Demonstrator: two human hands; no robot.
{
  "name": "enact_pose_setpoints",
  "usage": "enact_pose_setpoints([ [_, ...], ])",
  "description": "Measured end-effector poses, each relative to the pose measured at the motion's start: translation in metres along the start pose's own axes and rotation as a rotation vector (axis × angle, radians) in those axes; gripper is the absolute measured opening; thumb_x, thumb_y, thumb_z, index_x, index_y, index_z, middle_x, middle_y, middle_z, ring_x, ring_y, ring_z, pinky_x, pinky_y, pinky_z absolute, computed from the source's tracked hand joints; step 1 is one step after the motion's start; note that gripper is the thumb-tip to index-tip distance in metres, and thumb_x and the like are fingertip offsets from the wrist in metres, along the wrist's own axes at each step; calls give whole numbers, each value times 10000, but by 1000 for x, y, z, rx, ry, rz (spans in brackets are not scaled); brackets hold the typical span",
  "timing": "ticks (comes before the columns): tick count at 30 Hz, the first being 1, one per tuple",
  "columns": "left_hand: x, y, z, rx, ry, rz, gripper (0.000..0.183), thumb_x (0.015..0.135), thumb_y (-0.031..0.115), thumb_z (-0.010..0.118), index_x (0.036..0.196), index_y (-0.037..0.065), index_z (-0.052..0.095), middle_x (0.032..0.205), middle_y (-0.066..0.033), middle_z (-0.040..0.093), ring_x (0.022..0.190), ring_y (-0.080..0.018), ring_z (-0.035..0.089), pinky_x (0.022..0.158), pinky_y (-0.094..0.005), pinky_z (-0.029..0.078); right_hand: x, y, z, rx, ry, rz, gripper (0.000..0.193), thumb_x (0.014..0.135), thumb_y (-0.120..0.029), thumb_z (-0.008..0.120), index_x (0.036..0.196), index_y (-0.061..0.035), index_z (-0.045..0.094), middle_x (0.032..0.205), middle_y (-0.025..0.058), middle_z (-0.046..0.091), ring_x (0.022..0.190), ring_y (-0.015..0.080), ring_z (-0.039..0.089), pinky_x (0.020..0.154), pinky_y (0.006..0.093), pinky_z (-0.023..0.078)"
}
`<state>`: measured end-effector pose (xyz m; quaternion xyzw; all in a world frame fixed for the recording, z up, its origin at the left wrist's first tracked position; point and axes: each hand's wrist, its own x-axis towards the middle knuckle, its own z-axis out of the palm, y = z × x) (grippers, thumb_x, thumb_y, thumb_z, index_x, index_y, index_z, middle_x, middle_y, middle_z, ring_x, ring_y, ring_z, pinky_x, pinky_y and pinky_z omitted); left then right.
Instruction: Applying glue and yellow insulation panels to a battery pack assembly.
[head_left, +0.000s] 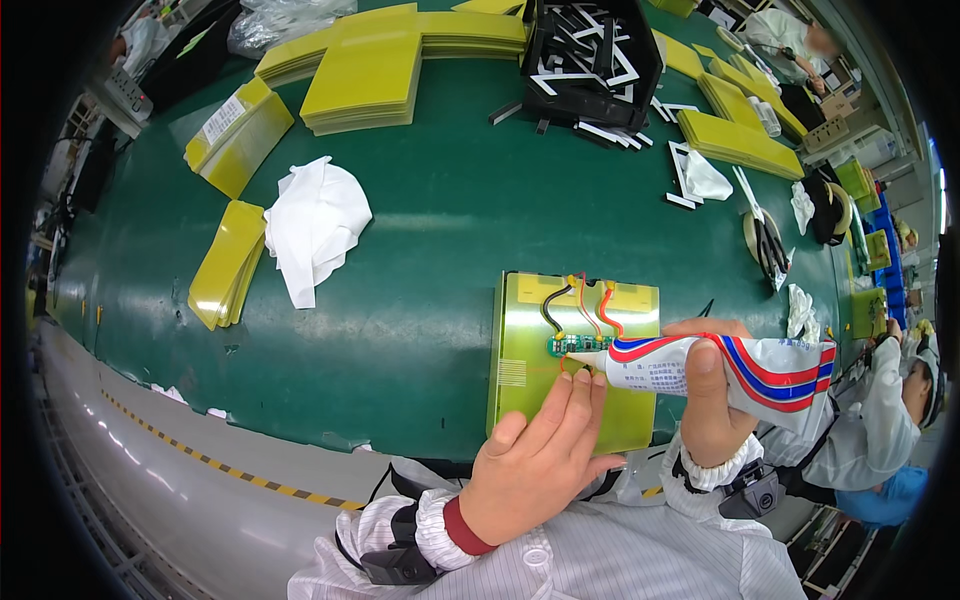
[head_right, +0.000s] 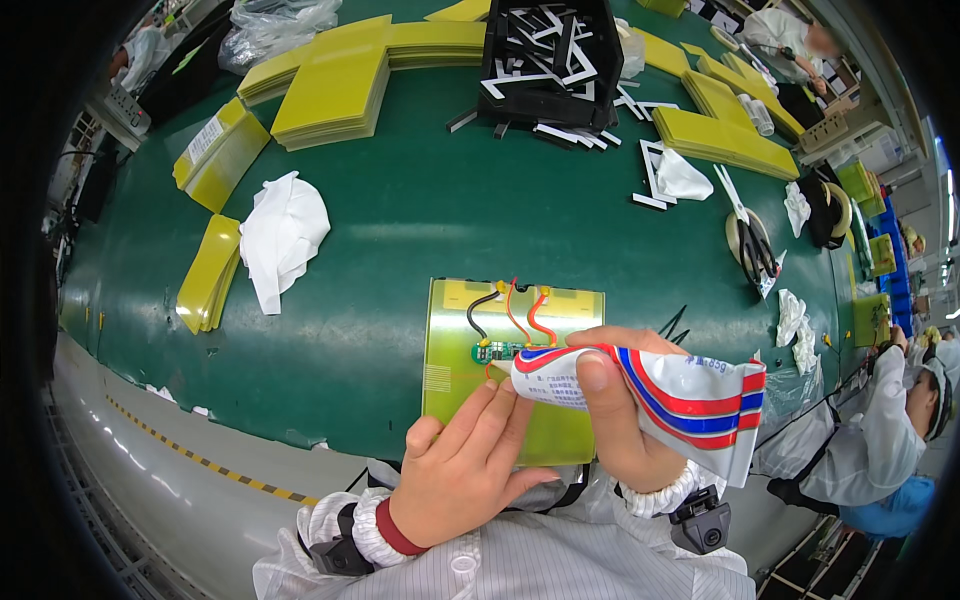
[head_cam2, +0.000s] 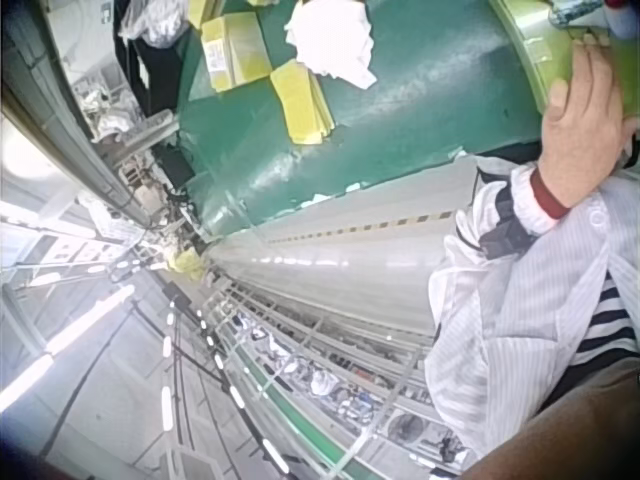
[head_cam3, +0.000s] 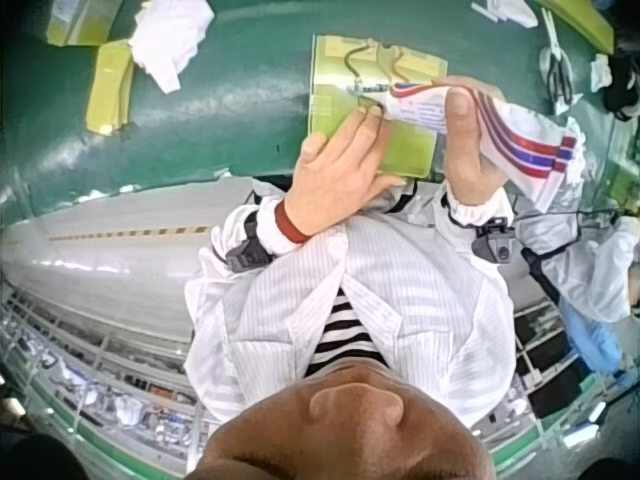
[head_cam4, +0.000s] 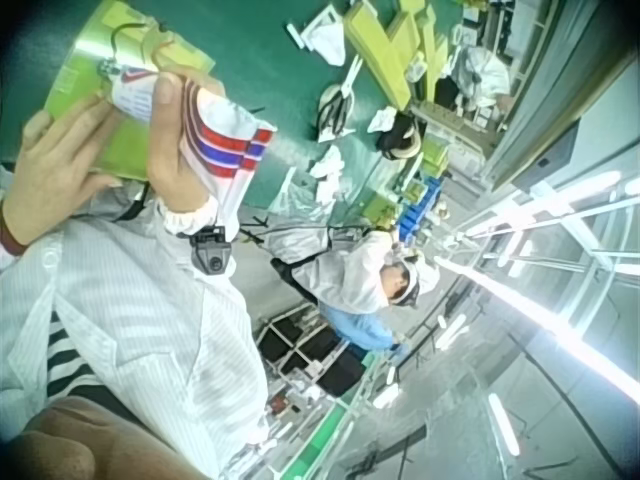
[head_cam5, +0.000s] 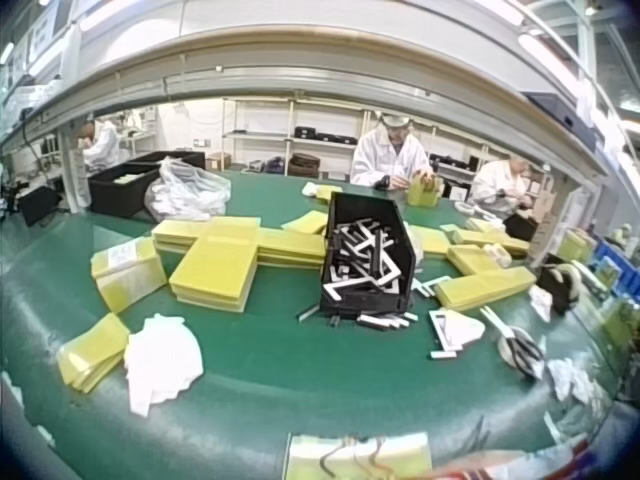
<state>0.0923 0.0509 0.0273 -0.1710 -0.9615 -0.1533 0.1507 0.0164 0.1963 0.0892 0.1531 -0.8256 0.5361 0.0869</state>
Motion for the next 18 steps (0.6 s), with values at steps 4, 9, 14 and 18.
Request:
enact_pose_setpoints([
  [4, 0, 0, 0, 4, -2, 3, 609, 806, 551, 609, 1163, 58, 626, 1233, -64, 581, 1125, -139, 543, 829, -316, 267, 1, 1, 0, 15, -4, 2, 273, 933, -230, 599, 945, 37, 653, 797, 116, 677, 702, 134, 643, 640, 251, 506],
  [9, 0, 0, 1, 1, -3, 6, 608, 812, 549, 601, 1168, 56, 622, 1239, -66, 579, 1125, -139, 544, 828, -319, 267, 0, 0, 1, 41, 9, 18, 270, 931, -225, 603, 946, 40, 653, 793, 114, 680, 701, 131, 644, 645, 247, 507],
  [14, 0, 0, 0, 2, -5, 5, 609, 816, 550, 595, 1170, 55, 620, 1241, -66, 579, 1131, -135, 541, 833, -321, 262, 0, 0, 0, 18, 11, 9, 278, 928, -233, 608, 939, 40, 655, 795, 113, 681, 707, 129, 644, 651, 251, 510],
  [18, -1, 0, 0, 0, -7, 0, 608, 816, 550, 595, 1170, 57, 620, 1239, -62, 580, 1131, -133, 540, 834, -321, 261, -1, -1, 1, 25, 19, 26, 281, 926, -237, 611, 936, 40, 657, 798, 113, 681, 709, 133, 646, 654, 253, 511],
])
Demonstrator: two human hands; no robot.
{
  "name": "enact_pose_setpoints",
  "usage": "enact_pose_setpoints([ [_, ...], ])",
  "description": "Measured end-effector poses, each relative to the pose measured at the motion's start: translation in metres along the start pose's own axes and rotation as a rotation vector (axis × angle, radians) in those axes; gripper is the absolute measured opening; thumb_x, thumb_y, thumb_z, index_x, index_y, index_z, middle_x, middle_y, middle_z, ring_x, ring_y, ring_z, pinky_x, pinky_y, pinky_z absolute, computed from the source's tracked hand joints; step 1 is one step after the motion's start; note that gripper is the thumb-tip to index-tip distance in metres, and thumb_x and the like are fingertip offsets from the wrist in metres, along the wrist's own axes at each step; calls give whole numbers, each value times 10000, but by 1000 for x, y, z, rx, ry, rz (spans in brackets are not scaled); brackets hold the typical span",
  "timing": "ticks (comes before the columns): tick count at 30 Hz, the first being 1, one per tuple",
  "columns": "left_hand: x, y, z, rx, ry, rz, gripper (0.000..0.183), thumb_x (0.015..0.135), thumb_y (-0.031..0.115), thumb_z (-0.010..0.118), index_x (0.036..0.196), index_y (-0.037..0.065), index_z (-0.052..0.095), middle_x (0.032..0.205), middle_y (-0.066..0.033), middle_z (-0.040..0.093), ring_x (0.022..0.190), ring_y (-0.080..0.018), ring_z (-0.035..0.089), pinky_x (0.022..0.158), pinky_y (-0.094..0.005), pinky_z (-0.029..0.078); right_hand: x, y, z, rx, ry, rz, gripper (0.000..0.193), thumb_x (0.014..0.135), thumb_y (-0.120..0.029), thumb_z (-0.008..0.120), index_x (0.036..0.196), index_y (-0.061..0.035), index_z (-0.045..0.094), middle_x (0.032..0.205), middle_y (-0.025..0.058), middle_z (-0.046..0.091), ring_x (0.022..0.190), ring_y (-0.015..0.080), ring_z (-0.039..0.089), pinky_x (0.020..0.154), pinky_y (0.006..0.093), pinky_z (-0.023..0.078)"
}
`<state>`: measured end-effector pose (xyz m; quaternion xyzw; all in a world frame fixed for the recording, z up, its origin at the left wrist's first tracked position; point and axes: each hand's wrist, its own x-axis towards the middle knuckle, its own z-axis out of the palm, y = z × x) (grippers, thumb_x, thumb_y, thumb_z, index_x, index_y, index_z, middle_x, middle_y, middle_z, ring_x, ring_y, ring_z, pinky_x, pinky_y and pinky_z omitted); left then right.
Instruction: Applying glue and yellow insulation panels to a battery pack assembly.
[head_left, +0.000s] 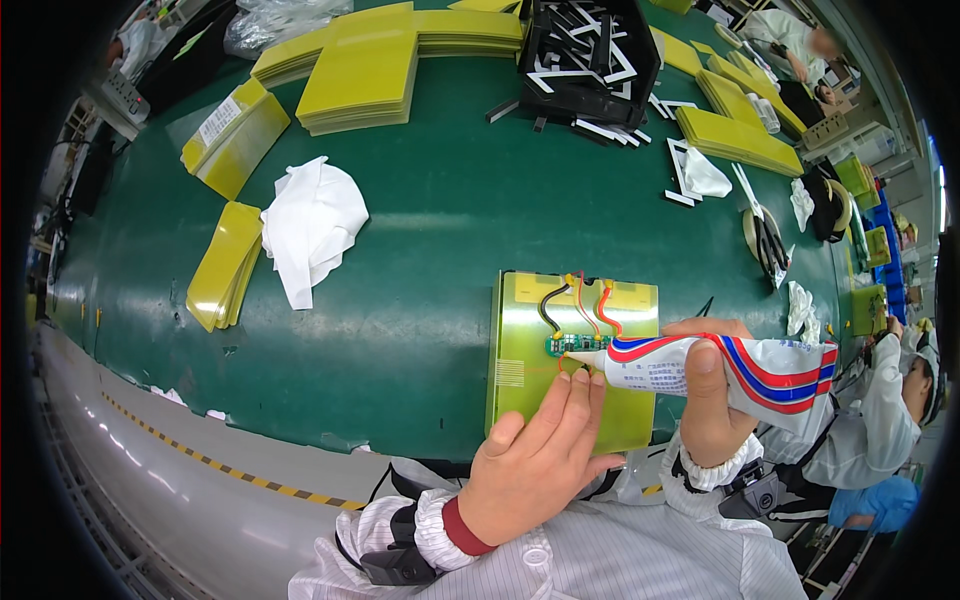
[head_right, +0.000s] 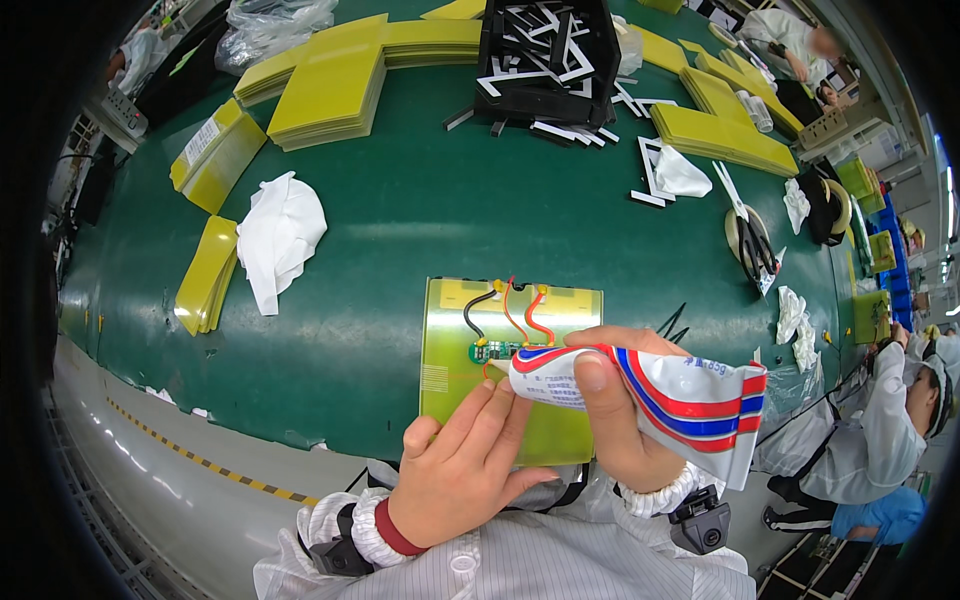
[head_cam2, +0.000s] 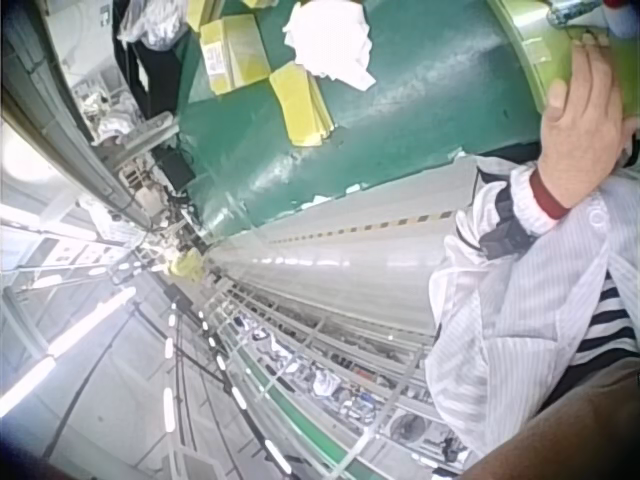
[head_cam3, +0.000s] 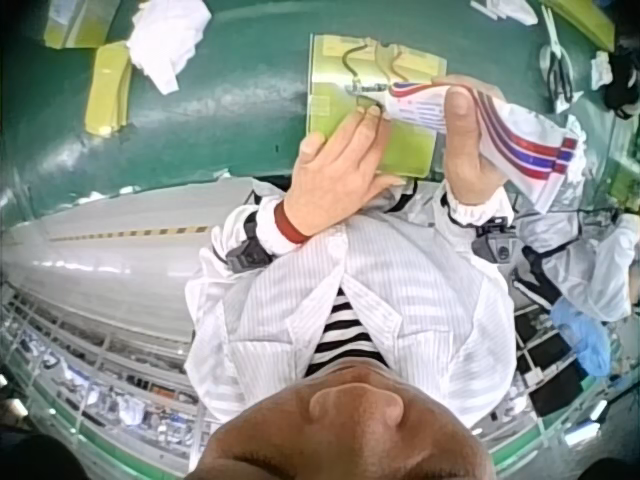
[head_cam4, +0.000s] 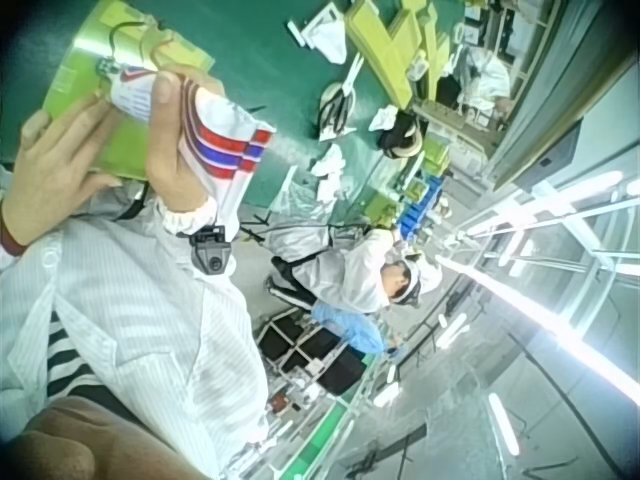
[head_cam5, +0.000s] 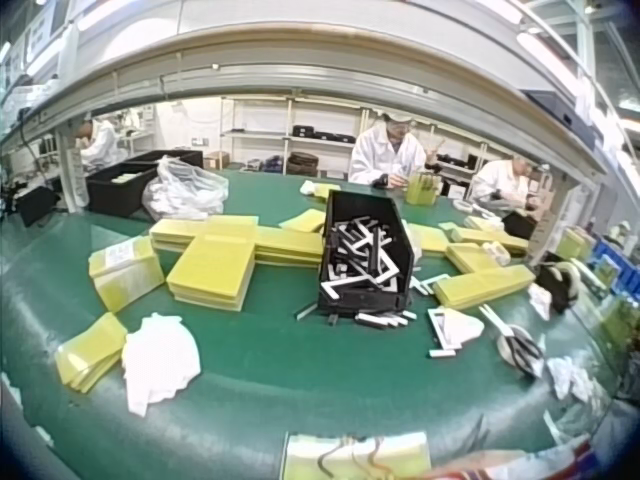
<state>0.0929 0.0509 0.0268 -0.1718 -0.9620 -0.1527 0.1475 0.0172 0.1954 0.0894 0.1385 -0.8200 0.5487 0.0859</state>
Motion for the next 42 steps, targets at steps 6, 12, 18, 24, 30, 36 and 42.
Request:
enact_pose_setpoints([
  [6, 1, 0, -1, 4, -2, 2, 605, 815, 551, 596, 1167, 60, 622, 1228, -60, 583, 1126, -130, 541, 835, -319, 261, 0, 0, 0, -10, -6, -7, 288, 926, -244, 611, 942, 40, 656, 799, 113, 680, 713, 134, 645, 655, 254, 510],
  [12, 1, 0, 0, 3, 7, 1, 604, 814, 553, 595, 1165, 61, 623, 1224, -60, 586, 1119, -128, 542, 835, -319, 261, -1, 0, -1, -2, -4, 6, 296, 927, -252, 611, 943, 40, 655, 795, 112, 679, 709, 130, 642, 647, 251, 506],
  [18, 1, -1, 0, -4, 6, -3, 602, 812, 549, 598, 1163, 61, 624, 1225, -58, 586, 1115, -127, 543, 830, -319, 262, 0, 0, 0, 11, 1, 8, 303, 928, -258, 610, 947, 42, 653, 791, 111, 677, 709, 129, 641, 648, 252, 506],
  [24, 1, 0, -1, -8, 10, -2, 602, 807, 544, 607, 1162, 58, 625, 1222, -56, 586, 1119, -129, 542, 824, -319, 265, -2, 1, -2, -21, -2, -17, 294, 927, -252, 608, 938, 38, 656, 789, 113, 675, 698, 140, 642, 644, 254, 506],
  [30, 0, 1, 0, -16, 1, -7, 605, 806, 543, 611, 1162, 54, 624, 1221, -58, 585, 1129, -133, 540, 821, -321, 266, -3, 1, 0, -14, 2, -1, 292, 928, -250, 605, 930, 37, 659, 786, 112, 675, 690, 145, 643, 638, 261, 505],
  [36, 1, 1, -1, -10, 0, -11, 614, 812, 548, 600, 1179, 56, 617, 1236, -55, 581, 1127, -128, 540, 821, -324, 266, -1, 0, -3, -21, -8, -15, 292, 930, -247, 601, 941, 40, 654, 788, 116, 676, 693, 142, 642, 639, 256, 504],
  [42, 2, -1, 0, -7, -3, -7, 611, 812, 548, 597, 1186, 64, 615, 1242, -55, 582, 1116, -121, 544, 823, -325, 263, 0, 2, -1, -6, 2, 2, 284, 929, -239, 602, 948, 39, 654, 805, 125, 674, 714, 142, 644, 648, 259, 505],
])
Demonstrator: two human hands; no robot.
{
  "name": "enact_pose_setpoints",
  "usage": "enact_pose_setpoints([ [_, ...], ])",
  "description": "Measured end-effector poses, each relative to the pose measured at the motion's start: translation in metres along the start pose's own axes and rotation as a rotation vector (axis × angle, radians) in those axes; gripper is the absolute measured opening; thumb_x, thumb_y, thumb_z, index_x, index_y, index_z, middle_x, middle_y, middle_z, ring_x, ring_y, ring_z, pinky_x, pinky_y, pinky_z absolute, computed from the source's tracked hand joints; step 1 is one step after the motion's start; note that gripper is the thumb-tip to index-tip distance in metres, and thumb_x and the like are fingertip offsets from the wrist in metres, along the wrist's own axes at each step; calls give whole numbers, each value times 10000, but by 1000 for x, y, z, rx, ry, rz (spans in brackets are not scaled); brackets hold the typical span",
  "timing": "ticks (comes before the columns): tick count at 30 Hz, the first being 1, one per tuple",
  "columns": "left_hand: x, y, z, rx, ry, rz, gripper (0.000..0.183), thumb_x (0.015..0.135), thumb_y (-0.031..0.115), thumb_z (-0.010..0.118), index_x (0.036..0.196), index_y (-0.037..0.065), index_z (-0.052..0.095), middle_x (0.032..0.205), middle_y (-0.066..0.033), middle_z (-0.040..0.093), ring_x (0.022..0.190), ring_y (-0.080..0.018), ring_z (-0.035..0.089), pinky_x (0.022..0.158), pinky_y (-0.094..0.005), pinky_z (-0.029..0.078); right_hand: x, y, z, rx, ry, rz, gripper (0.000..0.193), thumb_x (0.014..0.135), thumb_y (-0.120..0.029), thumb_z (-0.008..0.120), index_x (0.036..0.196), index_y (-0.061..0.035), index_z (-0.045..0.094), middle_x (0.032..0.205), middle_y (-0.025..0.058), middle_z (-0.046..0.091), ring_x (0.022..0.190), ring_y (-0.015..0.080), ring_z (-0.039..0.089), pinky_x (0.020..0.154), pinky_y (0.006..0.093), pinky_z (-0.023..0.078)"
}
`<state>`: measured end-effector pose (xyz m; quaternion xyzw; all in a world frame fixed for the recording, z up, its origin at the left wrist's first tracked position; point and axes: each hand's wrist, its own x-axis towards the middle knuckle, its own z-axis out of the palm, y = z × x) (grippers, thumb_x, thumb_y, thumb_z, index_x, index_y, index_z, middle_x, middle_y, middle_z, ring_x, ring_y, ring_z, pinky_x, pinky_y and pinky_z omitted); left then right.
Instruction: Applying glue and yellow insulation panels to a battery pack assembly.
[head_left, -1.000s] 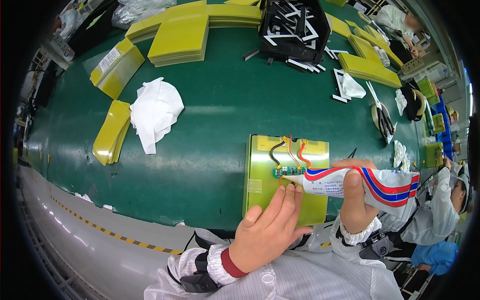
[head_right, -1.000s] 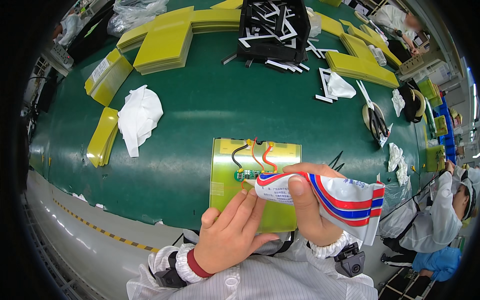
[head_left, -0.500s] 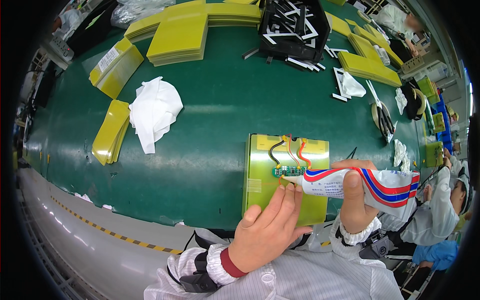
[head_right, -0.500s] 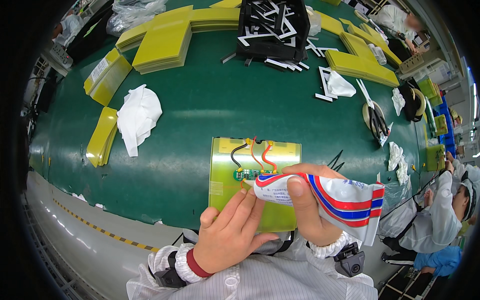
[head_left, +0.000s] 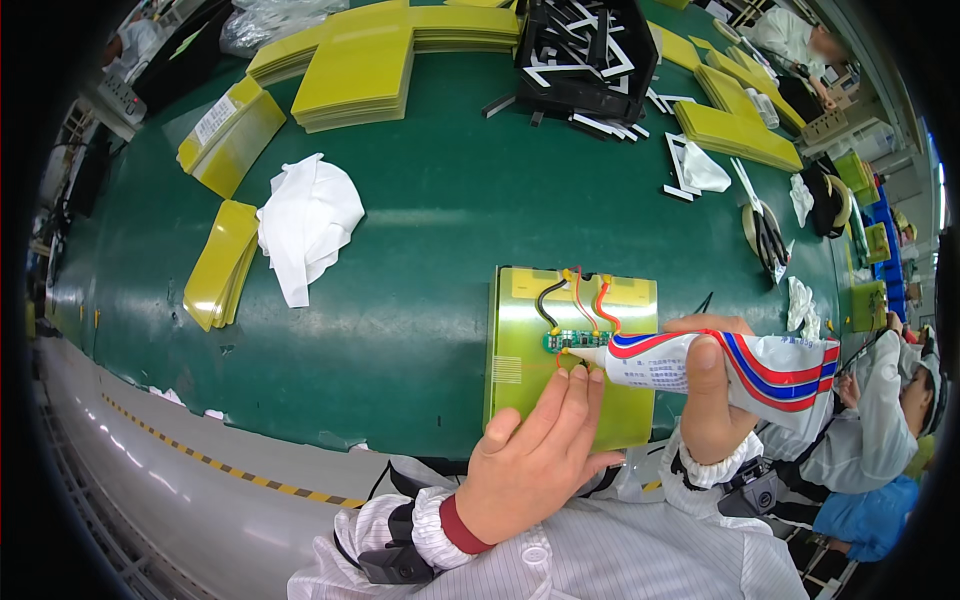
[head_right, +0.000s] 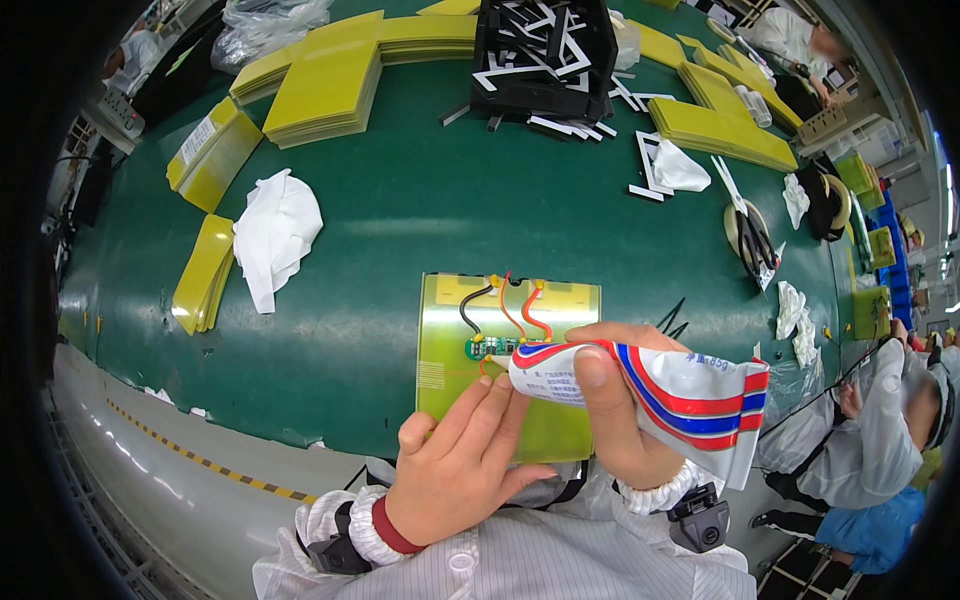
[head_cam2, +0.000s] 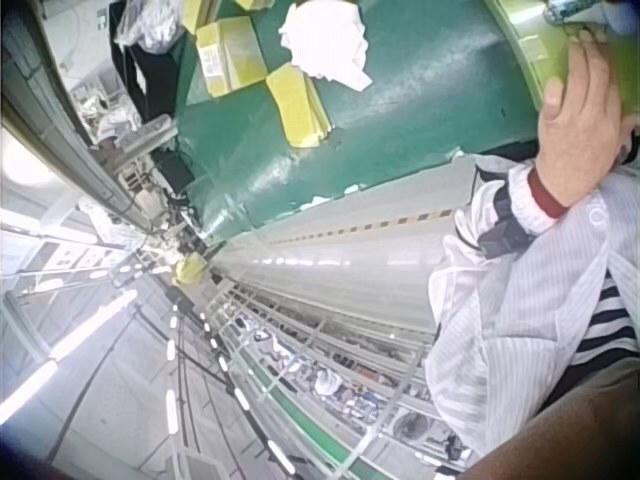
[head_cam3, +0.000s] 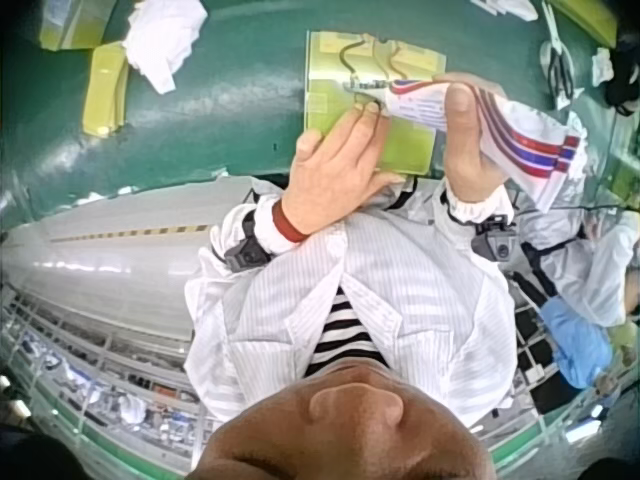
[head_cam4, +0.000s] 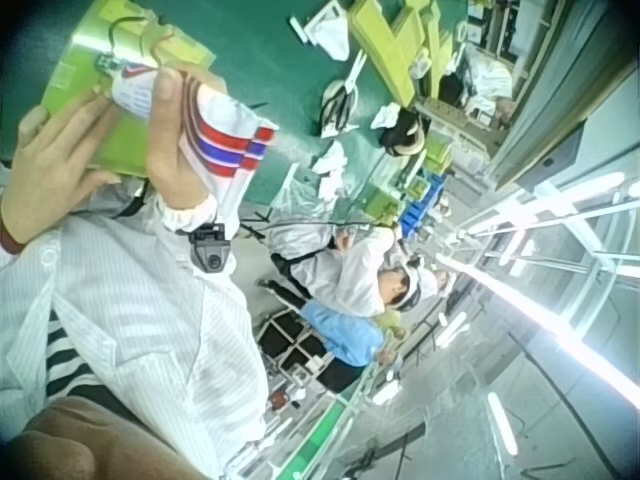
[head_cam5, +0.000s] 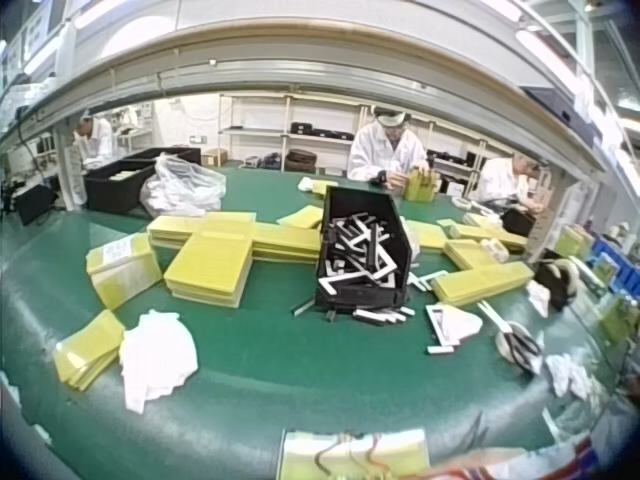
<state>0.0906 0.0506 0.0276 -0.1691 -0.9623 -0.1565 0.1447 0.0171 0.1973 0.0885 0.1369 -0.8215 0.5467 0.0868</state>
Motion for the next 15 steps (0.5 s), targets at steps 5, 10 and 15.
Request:
enact_pose_setpoints([
  [5, -1, 1, -2, 4, -12, -9, 640, 801, 548, 603, 1214, 60, 596, 1224, -58, 588, 1090, -123, 558, 812, -326, 259, -4, 4, 3, -51, 92, -64, 367, 930, -313, 600, 955, 51, 646, 832, 134, 666, 716, 170, 643, 664, 273, 505],
  [10, -1, 2, -2, -36, -6, -13, 671, 790, 537, 622, 1252, 54, 573, 1224, -61, 583, 1069, -134, 566, 811, -326, 256, 1, 19, -2, 128, 725, -138, 594, 1000, -510, 316, 996, 24, 576, 775, 84, 603, 656, 198, 589, 678, 281, 492],
  [15, 1, 2, -4, -87, -11, -39, 688, 780, 522, 647, 1265, 42, 562, 1222, -67, 578, 1060, -160, 568, 833, -335, 262, 5, 17, -34, 913, 515, 62, 457, 995, -483, 394, 1080, -59, 540, 776, 19, 570, 509, 68, 426, 462, 204, 343],
])
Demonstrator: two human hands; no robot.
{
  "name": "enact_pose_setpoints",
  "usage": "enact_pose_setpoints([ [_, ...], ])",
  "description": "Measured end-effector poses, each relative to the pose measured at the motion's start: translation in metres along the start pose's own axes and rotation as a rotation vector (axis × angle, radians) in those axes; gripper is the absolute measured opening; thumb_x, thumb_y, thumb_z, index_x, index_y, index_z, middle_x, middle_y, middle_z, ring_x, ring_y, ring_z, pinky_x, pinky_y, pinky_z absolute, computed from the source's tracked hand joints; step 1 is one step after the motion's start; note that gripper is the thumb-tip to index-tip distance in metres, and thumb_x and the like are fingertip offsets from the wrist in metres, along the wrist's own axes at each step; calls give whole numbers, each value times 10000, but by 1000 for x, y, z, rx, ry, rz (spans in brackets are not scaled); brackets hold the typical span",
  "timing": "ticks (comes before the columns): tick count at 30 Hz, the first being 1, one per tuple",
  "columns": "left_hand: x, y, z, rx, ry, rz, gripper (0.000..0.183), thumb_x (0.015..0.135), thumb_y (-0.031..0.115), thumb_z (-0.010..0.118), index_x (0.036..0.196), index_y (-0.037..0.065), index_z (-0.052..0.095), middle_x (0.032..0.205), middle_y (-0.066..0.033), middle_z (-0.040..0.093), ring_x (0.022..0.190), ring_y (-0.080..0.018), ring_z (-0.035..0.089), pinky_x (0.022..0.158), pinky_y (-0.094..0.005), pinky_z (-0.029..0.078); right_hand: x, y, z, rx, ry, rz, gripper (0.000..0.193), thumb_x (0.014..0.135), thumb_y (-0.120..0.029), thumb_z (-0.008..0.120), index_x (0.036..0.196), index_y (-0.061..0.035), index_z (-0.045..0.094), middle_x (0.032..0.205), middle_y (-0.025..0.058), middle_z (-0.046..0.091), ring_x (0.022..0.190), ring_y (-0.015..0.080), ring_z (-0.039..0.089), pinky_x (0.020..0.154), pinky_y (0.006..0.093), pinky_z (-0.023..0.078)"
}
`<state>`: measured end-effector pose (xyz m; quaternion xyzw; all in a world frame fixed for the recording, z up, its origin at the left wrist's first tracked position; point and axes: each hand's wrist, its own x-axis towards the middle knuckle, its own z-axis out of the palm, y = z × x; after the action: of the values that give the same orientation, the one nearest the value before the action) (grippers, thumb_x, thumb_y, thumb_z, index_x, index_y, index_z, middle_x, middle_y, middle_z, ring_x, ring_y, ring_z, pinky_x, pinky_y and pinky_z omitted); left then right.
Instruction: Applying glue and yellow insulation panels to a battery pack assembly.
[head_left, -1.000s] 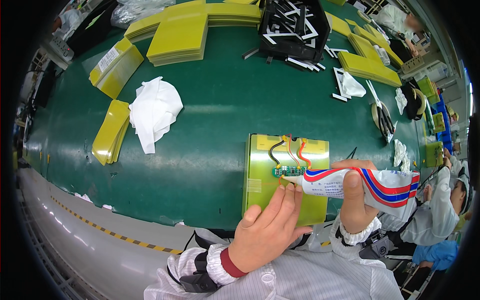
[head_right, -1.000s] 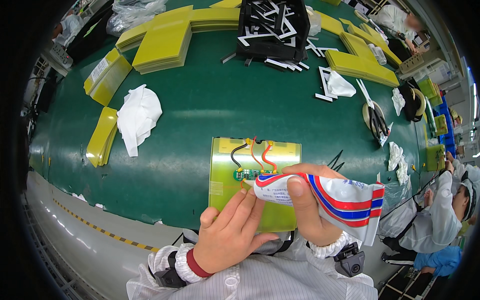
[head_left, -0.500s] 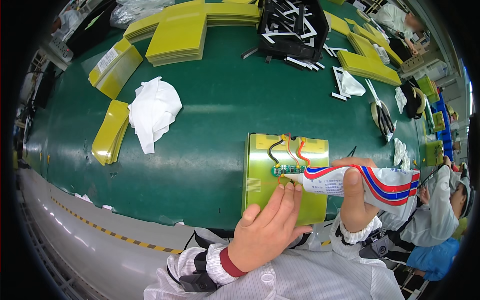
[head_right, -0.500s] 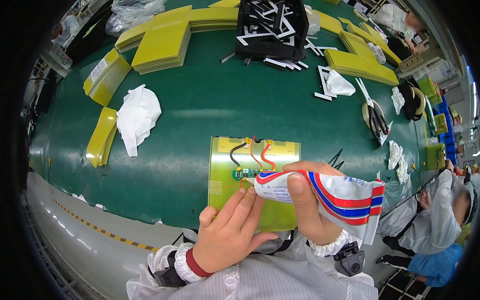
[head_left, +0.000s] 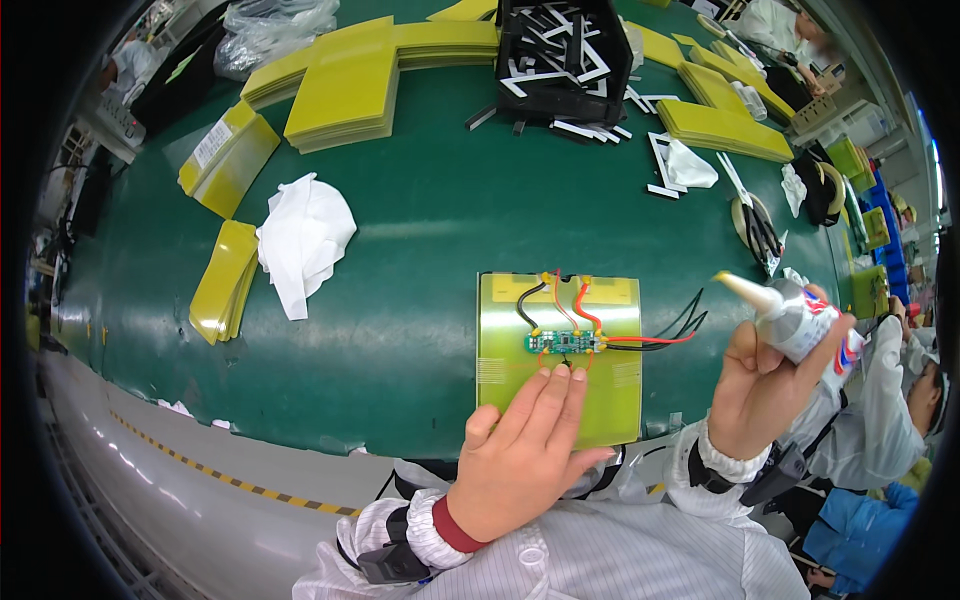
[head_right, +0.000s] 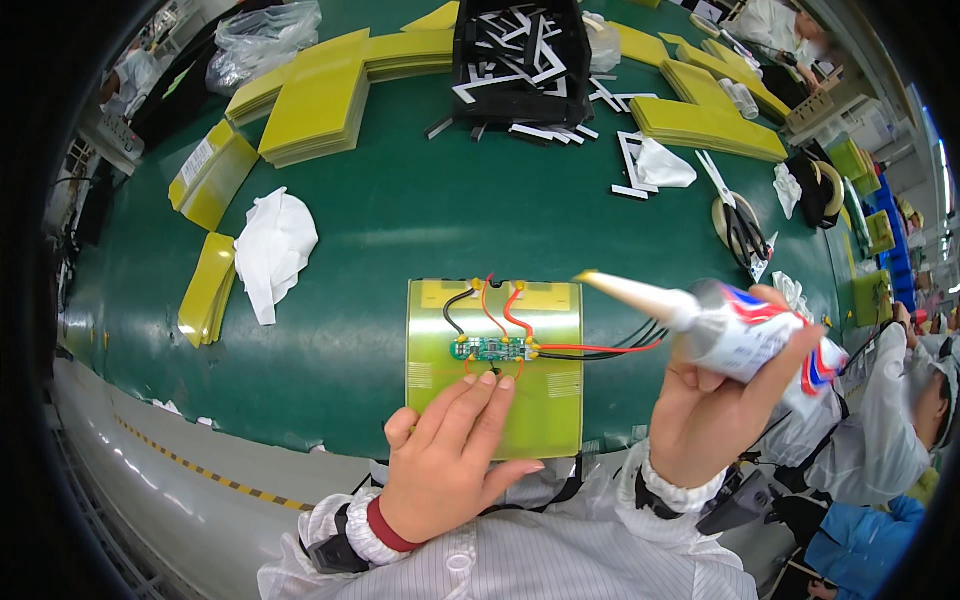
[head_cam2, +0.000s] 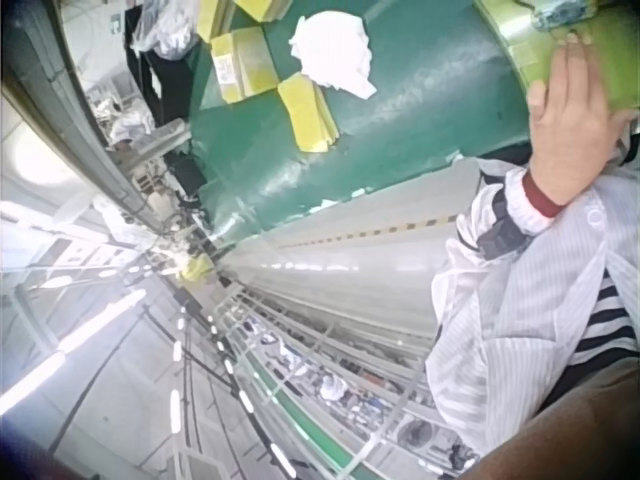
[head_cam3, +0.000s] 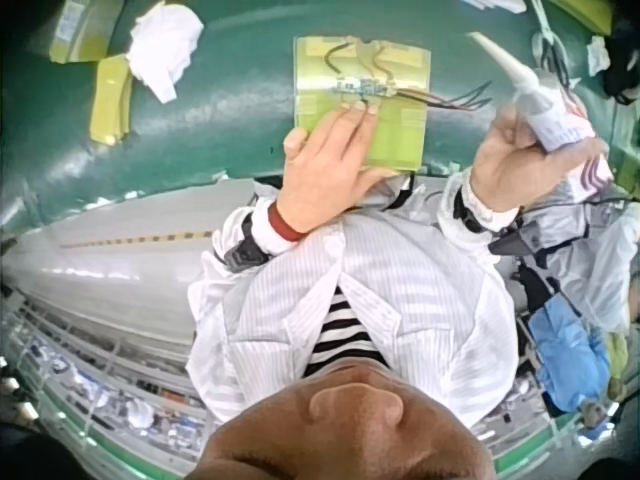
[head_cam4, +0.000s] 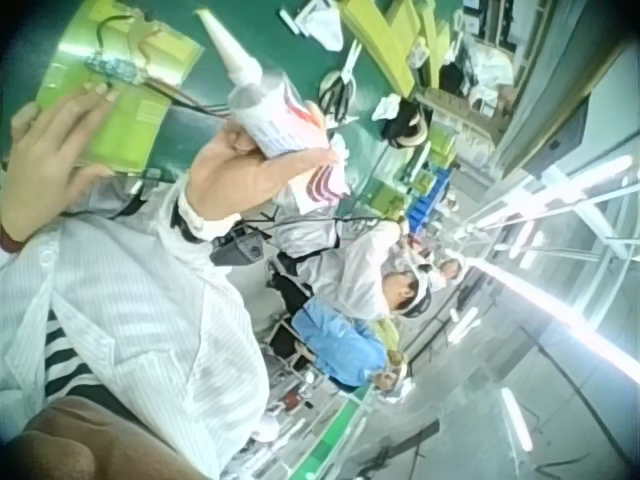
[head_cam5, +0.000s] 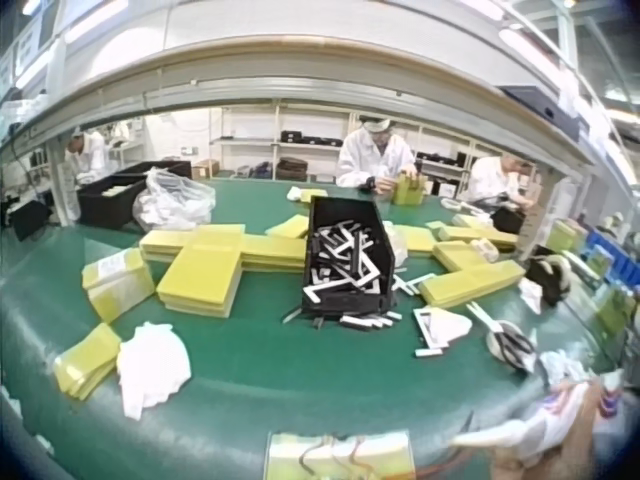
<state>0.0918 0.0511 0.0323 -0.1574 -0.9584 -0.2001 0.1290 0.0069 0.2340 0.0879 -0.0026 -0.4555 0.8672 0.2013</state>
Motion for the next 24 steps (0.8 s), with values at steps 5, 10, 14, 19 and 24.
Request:
enact_pose_setpoints([
  [5, 0, -2, -3, -114, 9, -45, 672, 747, 459, 709, 1244, 30, 567, 1171, -73, 586, 1060, -209, 555, 872, -356, 275, 20, -11, -37, 435, 92, 395, 371, 991, -386, 474, 1005, -20, 536, 620, -5, 330, 516, 77, 250, 454, 230, 226],
  [10, 15, 5, -14, -153, -19, -21, 567, 720, 327, 741, 1178, 26, 596, 1119, -77, 593, 1021, -232, 554, 856, -368, 295, 30, -32, -99, 466, 108, 426, 422, 971, -454, 474, 832, -56, 462, 635, -16, 353, 534, 76, 279, 457, 227, 247],
  [14, 16, -2, -19, -81, -11, -15, 354, 761, 230, 713, 1047, 29, 659, 1024, -74, 610, 975, -240, 560, 864, -376, 319, 33, -48, -138, 377, 325, 340, 409, 955, -470, 501, 846, -76, 498, 645, -19, 400, 521, 73, 326, 435, 208, 287],
  [19, 18, 2, -35, -42, 69, 35, 256, 798, 180, 686, 1034, 81, 681, 1012, -85, 622, 982, -253, 572, 874, -363, 343, 24, -71, -196, 353, 456, 192, 307, 983, -378, 496, 946, -77, 543, 742, -5, 521, 535, 80, 380, 447, 208, 311],
  [24, 24, 1, -40, 0, 120, 58, 174, 809, 152, 673, 960, 70, 697, 956, -91, 629, 931, -267, 587, 839, -371, 369, 16, -58, -220, 401, 549, 278, 269, 994, -330, 485, 986, -69, 552, 823, 10, 584, 535, 97, 400, 459, 227, 334],
])
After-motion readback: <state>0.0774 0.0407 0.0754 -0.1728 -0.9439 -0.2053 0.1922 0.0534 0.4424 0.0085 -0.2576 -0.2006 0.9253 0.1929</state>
